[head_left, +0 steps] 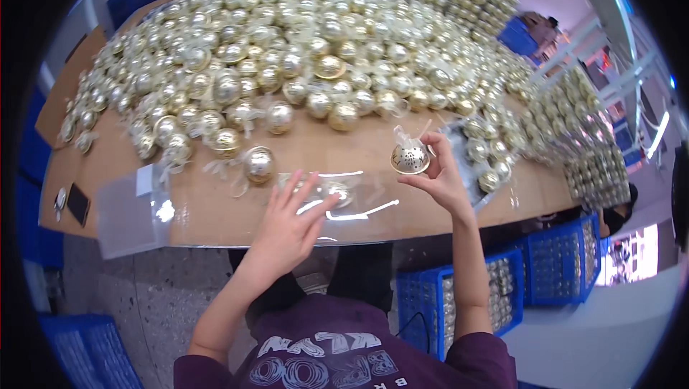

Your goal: Packaging gold-colored ball ornaments into plastic bags and placing them on a tray.

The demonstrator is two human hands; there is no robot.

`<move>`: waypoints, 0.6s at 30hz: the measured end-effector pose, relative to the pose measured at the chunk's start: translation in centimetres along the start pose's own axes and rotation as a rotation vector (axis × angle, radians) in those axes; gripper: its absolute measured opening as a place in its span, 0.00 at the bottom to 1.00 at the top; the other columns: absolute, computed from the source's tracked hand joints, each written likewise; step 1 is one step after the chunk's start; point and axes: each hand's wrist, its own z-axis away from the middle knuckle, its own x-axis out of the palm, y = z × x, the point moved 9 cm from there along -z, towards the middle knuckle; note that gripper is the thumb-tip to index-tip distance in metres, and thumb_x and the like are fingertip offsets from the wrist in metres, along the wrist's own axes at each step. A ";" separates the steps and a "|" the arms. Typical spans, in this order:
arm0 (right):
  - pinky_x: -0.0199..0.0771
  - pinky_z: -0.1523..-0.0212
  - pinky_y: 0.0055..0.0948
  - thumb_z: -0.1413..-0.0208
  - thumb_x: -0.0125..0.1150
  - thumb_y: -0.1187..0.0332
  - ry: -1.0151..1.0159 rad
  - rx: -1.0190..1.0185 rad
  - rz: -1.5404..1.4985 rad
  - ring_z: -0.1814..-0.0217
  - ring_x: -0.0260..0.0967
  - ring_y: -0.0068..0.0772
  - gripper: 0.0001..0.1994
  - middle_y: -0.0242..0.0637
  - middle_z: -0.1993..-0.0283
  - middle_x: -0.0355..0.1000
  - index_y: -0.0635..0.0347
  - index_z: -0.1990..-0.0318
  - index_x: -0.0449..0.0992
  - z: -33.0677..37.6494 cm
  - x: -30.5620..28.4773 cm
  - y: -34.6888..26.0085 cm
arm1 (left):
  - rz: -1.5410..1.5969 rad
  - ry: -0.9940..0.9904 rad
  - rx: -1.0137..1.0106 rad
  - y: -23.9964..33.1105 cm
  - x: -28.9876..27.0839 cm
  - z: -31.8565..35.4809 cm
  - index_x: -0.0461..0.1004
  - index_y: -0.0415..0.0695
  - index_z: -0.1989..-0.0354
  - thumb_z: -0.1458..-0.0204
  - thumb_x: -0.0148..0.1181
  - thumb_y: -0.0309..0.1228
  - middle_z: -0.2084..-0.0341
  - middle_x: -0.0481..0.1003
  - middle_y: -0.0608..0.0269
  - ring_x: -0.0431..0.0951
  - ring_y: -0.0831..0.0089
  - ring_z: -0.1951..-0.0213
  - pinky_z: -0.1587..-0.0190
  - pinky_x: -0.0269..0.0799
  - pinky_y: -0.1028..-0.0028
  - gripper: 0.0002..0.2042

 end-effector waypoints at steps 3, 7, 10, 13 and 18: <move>0.69 0.44 0.29 0.63 0.75 0.78 0.174 0.201 0.045 0.46 0.64 0.27 0.38 0.33 0.50 0.62 0.60 0.42 0.60 3.2 -2.7 2.5 | 0.005 -0.016 -0.038 0.0 -0.4 0.1 0.69 0.57 0.41 0.43 0.51 0.31 0.37 0.58 0.52 0.51 0.48 0.33 0.36 0.48 0.47 0.20; 0.69 0.46 0.33 0.66 0.77 0.70 0.198 -0.015 0.970 0.45 0.64 0.39 0.42 0.42 0.50 0.63 0.63 0.40 0.62 6.3 -2.9 1.8 | 0.015 -0.024 -0.052 0.2 -0.4 -0.5 0.69 0.57 0.42 0.43 0.51 0.30 0.36 0.58 0.51 0.52 0.48 0.34 0.35 0.49 0.50 0.19; 0.66 0.43 0.35 0.65 0.76 0.68 0.173 -0.027 0.921 0.44 0.64 0.46 0.40 0.45 0.46 0.62 0.64 0.40 0.63 7.7 -1.7 0.9 | 0.026 -0.031 -0.062 0.3 -0.3 -0.6 0.70 0.56 0.42 0.43 0.51 0.30 0.36 0.58 0.51 0.52 0.48 0.33 0.35 0.49 0.50 0.19; 0.66 0.43 0.35 0.60 0.72 0.72 0.117 -0.079 0.858 0.43 0.63 0.43 0.35 0.45 0.43 0.62 0.65 0.41 0.65 8.3 -1.0 0.3 | 0.027 -0.039 -0.074 0.4 -0.2 -0.6 0.70 0.56 0.42 0.43 0.50 0.30 0.36 0.57 0.51 0.51 0.48 0.33 0.35 0.49 0.51 0.19; 0.65 0.43 0.28 0.58 0.69 0.79 -0.155 0.193 0.283 0.41 0.62 0.34 0.32 0.40 0.42 0.61 0.65 0.41 0.65 8.6 1.4 3.0 | 0.050 -0.013 -0.068 0.1 -0.1 -0.4 0.70 0.56 0.42 0.43 0.51 0.29 0.36 0.57 0.52 0.51 0.47 0.33 0.34 0.49 0.52 0.19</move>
